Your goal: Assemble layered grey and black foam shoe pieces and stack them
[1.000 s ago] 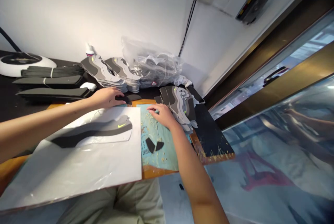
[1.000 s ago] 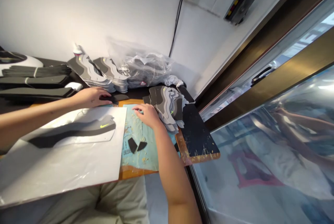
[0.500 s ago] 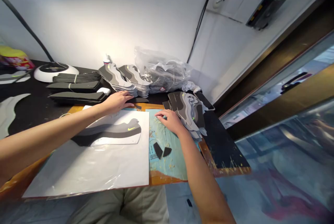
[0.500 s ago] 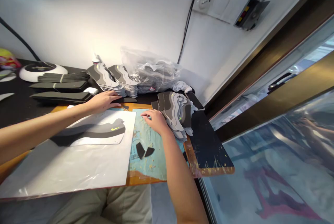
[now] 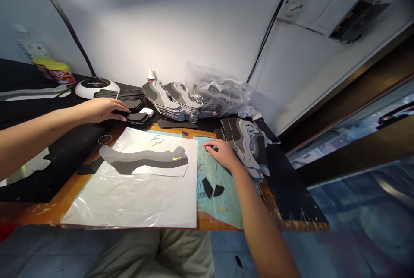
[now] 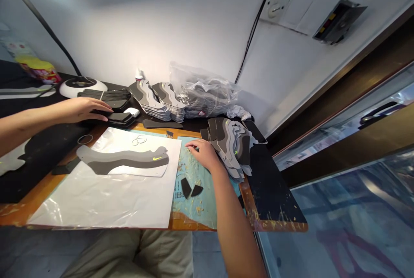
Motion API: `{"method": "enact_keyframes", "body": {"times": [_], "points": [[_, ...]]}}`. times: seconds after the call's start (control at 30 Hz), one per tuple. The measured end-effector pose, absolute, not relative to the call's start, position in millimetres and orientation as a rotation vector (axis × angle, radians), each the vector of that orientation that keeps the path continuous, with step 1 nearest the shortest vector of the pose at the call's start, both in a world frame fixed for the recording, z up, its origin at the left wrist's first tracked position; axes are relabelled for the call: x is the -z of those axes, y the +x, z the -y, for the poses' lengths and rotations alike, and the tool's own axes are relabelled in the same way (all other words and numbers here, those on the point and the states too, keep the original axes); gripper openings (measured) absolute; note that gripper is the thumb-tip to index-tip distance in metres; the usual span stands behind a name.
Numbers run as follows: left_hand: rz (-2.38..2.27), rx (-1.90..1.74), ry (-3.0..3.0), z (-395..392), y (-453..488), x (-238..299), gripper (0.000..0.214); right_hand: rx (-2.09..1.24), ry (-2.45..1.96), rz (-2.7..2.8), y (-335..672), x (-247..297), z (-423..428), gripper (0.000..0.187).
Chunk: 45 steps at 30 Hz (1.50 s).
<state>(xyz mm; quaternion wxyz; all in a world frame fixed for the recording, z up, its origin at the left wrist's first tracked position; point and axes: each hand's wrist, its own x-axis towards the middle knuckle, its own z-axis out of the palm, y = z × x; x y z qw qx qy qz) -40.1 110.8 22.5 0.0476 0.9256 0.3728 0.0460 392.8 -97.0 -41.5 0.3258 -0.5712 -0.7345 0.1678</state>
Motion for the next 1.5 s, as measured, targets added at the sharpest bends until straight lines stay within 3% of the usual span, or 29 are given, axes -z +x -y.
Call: {"method": "enact_keyframes", "body": {"times": [0.17,0.37,0.5,0.7,0.93,1.3,1.5], "points": [[-1.239,-0.169,2.751,-106.6,-36.2,-30.4,0.108,-0.463,-1.515,1.891,394.2,40.7,97.8,0.020],[-1.214,-0.402,2.780,-82.4,-29.7,-53.4,0.104,-0.480,-1.522,1.885,395.6,42.1,95.9,0.019],[-1.085,-0.668,2.794,-22.0,10.3,-51.4,0.077,-0.482,-1.487,1.818,387.1,35.1,99.4,0.020],[-0.814,-0.469,2.685,47.7,68.2,-4.2,0.047,-0.793,-1.383,1.642,339.5,28.4,109.0,0.028],[-0.792,-0.442,2.584,44.3,72.8,18.4,0.044,-0.877,-1.404,1.640,315.2,37.6,109.2,0.014],[-0.963,0.045,2.162,22.2,36.5,9.0,0.048,-1.065,-1.417,1.577,314.4,41.1,113.0,0.021],[-0.902,-0.009,2.090,22.0,27.9,13.1,0.045,-1.026,-1.482,1.603,313.1,38.4,113.6,0.018]]}}
